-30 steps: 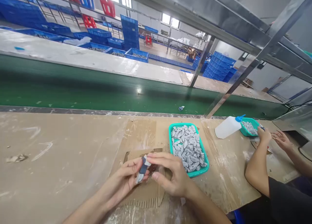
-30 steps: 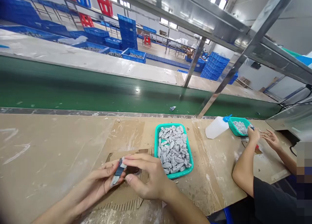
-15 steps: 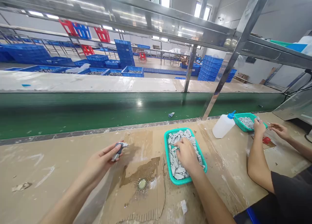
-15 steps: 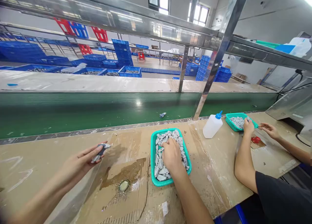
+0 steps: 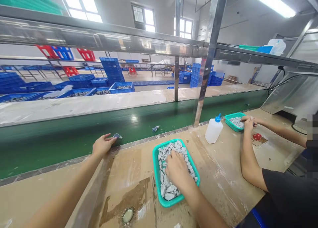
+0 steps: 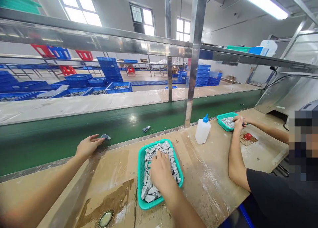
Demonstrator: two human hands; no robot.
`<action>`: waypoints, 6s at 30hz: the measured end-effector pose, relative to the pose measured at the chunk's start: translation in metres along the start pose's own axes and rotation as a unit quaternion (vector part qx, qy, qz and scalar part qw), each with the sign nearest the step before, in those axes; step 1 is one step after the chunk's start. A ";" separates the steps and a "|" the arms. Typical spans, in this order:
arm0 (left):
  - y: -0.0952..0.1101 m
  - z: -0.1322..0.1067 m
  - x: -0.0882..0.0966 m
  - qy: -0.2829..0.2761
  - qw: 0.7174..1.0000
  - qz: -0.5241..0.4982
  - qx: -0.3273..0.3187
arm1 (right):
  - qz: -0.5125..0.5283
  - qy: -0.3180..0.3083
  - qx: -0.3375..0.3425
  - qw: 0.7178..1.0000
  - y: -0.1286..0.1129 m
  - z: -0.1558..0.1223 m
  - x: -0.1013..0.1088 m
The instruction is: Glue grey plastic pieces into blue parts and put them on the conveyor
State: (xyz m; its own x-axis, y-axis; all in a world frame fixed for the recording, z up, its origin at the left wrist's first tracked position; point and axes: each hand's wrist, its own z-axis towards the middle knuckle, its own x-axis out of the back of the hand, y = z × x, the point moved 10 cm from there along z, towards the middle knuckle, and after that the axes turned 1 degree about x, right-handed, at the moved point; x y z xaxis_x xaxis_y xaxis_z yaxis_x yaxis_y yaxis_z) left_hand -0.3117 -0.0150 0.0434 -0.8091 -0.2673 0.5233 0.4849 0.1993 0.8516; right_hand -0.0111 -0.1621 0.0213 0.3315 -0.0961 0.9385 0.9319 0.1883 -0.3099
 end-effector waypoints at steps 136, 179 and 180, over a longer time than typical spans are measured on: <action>-0.048 -0.237 -0.051 -0.350 0.848 -0.398 0.018 | 0.280 0.041 0.251 0.926 -0.118 -0.084 0.019; -0.090 -0.222 -0.043 -0.216 0.735 -0.570 0.297 | 0.160 0.223 -0.001 0.962 0.010 -0.025 0.073; -0.091 -0.220 -0.041 -0.204 0.739 -0.568 0.298 | 0.136 0.195 0.006 0.971 0.011 -0.022 0.069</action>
State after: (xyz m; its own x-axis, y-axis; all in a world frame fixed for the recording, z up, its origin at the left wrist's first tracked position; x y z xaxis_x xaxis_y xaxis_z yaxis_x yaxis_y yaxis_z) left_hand -0.2497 -0.2294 -0.0489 -0.6731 -0.2995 -0.6762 -0.7195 0.4767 0.5050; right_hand 0.0252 -0.1886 0.0794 0.5982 -0.4037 0.6922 0.8008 0.2696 -0.5348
